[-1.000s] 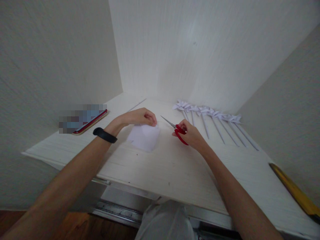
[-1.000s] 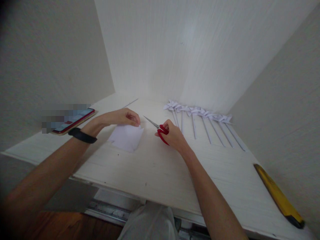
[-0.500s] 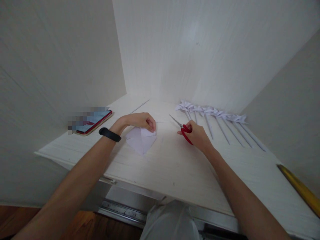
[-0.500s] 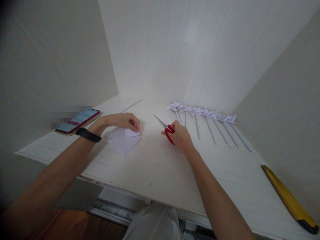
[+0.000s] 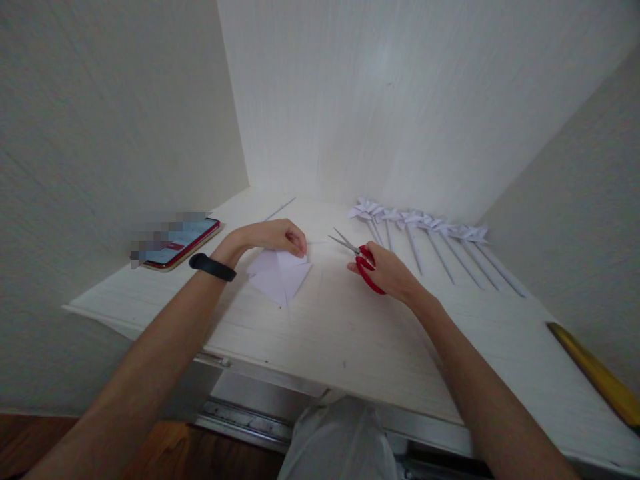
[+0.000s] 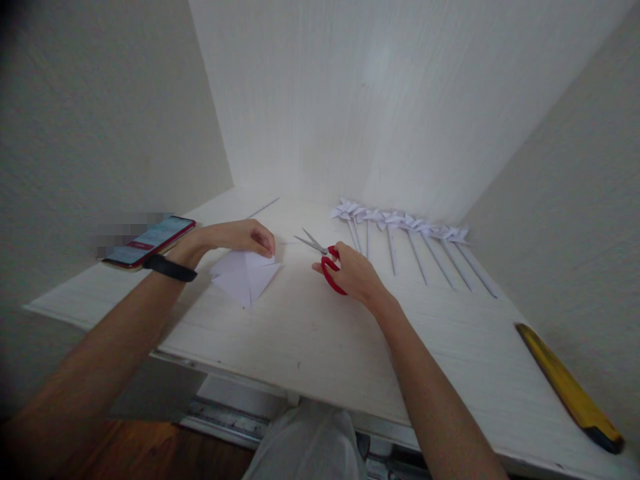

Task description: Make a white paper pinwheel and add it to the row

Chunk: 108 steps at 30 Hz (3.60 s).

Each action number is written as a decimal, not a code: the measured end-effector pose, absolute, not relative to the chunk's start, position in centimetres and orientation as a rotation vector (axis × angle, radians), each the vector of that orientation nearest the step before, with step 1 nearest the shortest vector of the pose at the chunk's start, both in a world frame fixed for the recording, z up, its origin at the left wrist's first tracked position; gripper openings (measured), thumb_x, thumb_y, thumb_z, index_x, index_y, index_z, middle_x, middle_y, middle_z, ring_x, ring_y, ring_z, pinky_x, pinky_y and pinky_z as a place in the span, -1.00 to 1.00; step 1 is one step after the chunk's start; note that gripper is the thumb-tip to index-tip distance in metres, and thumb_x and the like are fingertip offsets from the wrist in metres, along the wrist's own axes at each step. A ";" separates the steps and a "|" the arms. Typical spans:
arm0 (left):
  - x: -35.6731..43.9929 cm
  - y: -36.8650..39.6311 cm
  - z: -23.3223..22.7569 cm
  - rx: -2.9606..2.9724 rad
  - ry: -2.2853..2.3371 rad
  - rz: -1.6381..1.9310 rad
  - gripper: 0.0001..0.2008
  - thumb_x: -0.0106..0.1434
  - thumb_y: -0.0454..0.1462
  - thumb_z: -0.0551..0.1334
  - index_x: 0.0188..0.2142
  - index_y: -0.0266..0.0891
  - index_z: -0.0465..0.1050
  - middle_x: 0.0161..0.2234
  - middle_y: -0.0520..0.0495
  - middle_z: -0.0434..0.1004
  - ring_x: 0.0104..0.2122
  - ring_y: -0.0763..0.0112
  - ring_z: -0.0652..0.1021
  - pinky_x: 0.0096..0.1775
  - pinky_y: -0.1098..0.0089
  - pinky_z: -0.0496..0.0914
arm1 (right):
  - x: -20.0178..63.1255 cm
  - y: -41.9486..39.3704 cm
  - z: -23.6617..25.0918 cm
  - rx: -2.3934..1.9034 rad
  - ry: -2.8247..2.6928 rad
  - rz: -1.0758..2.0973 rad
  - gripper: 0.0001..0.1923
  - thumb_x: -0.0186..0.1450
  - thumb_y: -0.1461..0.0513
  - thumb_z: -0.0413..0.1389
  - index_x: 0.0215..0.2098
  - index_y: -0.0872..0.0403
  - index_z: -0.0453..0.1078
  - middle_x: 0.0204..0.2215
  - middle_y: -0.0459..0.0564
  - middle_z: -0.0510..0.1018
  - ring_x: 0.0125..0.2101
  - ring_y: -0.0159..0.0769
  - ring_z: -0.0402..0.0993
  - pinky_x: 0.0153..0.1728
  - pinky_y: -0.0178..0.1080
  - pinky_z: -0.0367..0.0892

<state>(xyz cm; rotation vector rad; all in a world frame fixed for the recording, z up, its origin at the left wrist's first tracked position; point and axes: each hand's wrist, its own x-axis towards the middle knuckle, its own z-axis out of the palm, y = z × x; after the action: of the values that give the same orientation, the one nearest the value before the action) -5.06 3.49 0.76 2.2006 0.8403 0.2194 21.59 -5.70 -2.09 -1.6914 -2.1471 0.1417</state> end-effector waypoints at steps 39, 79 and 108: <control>-4.7 2.9 0.8 2.184 0.788 0.124 -0.89 -0.02 -0.30 0.30 -0.45 -0.23 0.57 -0.49 0.00 0.57 -0.49 0.47 0.48 -0.45 0.53 0.24 | 21.3 -6.0 -2.3 -1.418 -2.486 0.665 -0.71 0.16 0.09 0.02 -0.62 0.09 0.25 -0.69 -0.17 0.27 -0.64 -0.47 0.07 -0.60 -0.32 -0.07; -0.8 1.3 -0.5 1.747 0.824 0.726 -0.59 0.05 -0.20 0.32 -0.11 -0.24 0.32 -0.19 -0.10 0.53 -0.31 0.43 0.52 -0.32 0.46 0.33 | 19.4 -5.5 -2.0 -1.127 -1.357 0.952 -0.64 -0.03 0.10 0.27 -0.47 0.06 0.17 -0.55 -0.20 0.36 -0.59 -0.52 0.22 -0.57 -0.36 0.14; -4.2 2.7 1.3 2.654 0.913 0.451 -0.83 0.15 -0.28 0.20 -0.38 -0.25 0.58 -0.36 -0.06 0.59 -0.32 0.42 0.53 -0.22 0.47 0.32 | 21.5 -6.1 -2.3 -1.620 -2.384 0.265 -0.83 0.18 0.12 0.07 -0.41 0.07 0.32 -0.42 0.04 0.51 -0.47 -0.30 0.33 -0.48 -0.30 0.06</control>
<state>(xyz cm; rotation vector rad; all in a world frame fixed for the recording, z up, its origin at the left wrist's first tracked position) -4.18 2.65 1.32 2.6544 0.9131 0.4509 21.50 -6.08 -2.34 -1.6200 -2.3841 0.2646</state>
